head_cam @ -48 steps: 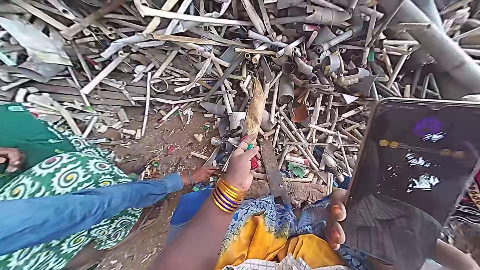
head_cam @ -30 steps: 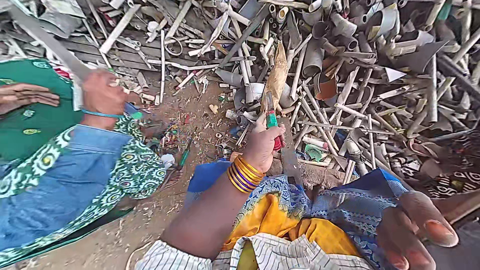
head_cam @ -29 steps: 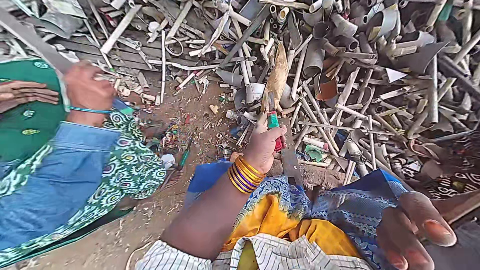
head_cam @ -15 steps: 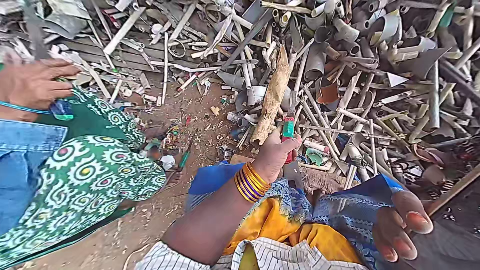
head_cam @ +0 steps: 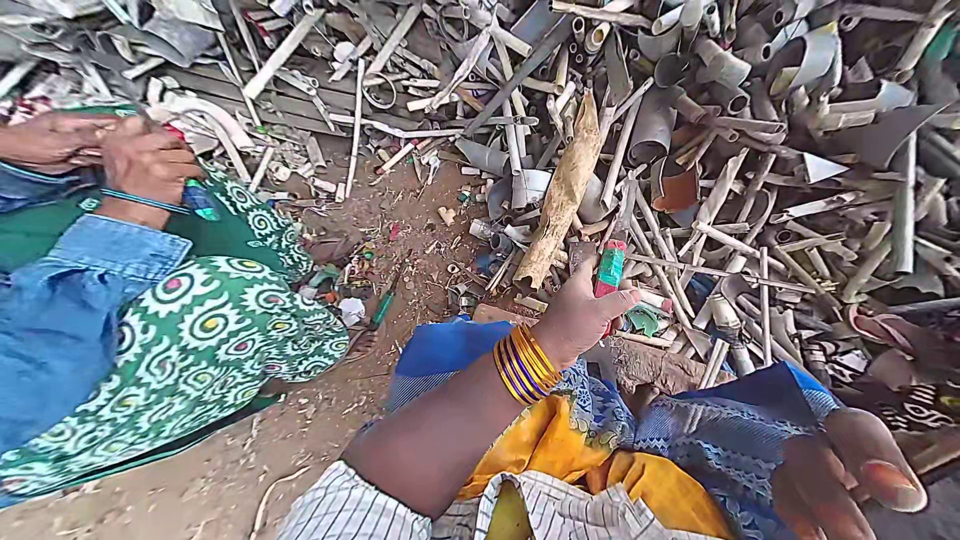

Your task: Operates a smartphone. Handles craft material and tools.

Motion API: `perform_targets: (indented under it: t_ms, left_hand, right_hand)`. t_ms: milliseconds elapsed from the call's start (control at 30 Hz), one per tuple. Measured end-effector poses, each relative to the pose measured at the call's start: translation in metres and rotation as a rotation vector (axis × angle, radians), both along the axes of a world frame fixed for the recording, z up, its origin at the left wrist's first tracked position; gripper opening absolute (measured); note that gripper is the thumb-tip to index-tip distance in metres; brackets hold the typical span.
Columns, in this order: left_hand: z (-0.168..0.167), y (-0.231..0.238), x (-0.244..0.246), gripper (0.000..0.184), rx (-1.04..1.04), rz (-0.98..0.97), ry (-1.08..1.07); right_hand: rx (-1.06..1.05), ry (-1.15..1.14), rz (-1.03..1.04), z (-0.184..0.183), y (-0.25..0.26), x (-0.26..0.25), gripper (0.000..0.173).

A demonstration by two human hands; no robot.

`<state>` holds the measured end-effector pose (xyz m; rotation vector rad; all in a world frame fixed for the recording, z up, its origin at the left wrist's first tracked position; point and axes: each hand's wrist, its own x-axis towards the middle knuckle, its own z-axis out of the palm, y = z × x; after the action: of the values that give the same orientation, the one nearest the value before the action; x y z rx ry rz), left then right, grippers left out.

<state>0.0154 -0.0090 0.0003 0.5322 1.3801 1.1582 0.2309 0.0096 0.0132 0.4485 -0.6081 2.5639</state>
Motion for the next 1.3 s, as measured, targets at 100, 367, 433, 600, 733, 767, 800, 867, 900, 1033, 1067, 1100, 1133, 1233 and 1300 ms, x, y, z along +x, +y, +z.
perform_targets:
  t_ms: [100,367,433,600,733,767,800,867,900,1033,1067,1100,1133,1233,1300]
  left_hand:
    - [0.0,0.0,0.0,0.056,-0.009,-0.013,-0.006]
    - [0.002,0.0,0.001,0.056,-0.021,-0.038,-0.001]
    - [0.002,0.0,0.001,0.059,-0.028,-0.048,0.008]
    - [0.002,0.0,0.001,0.059,-0.038,-0.068,0.006]
    - [0.001,0.0,0.002,0.059,-0.043,-0.085,0.006]
    - [0.001,0.0,0.003,0.06,-0.046,-0.09,0.005]
    - [0.001,0.001,0.003,0.06,-0.051,-0.093,0.003]
    - [0.002,0.001,0.004,0.059,-0.059,-0.105,0.009]
    - [0.002,0.001,0.004,0.059,-0.062,-0.108,0.015]
    - [0.003,0.001,0.005,0.062,-0.063,-0.113,0.017]
    - [0.003,0.001,0.005,0.062,-0.063,-0.112,0.017]
    - [0.003,0.001,0.005,0.062,-0.063,-0.112,0.018]
    - [0.003,0.001,0.005,0.062,-0.062,-0.113,0.021]
    - [0.001,0.002,0.004,0.06,-0.052,-0.119,0.041]
    - [-0.004,0.004,0.004,0.057,-0.054,-0.119,0.061]
  right_hand:
    - [0.027,-0.06,-0.083,0.002,-0.003,0.002,0.034]
    - [0.081,-0.131,-0.142,0.003,-0.003,0.01,0.032]
    - [0.079,-0.1,-0.133,0.004,-0.002,0.009,0.035]
    - [0.114,-0.126,-0.184,0.007,-0.003,0.01,0.038]
    - [0.108,-0.082,-0.175,0.0,-0.003,0.012,0.038]
    - [0.127,-0.095,-0.185,-0.003,-0.003,0.012,0.036]
    - [0.122,-0.103,-0.192,-0.003,-0.003,0.011,0.034]
    - [0.061,-0.127,-0.244,0.014,-0.009,-0.005,0.033]
    - [0.05,-0.134,-0.255,0.021,-0.011,-0.011,0.033]
    - [0.035,-0.185,-0.316,0.03,-0.011,-0.016,0.025]
    - [0.044,-0.159,-0.298,0.026,-0.01,-0.012,0.027]
    - [0.058,-0.147,-0.285,0.021,-0.01,-0.008,0.028]
    - [0.087,-0.124,-0.26,0.012,-0.009,-0.003,0.031]
    - [0.086,-0.048,-0.116,-0.01,-0.001,0.008,0.039]
    - [0.048,-0.035,-0.061,-0.017,0.002,0.01,0.046]
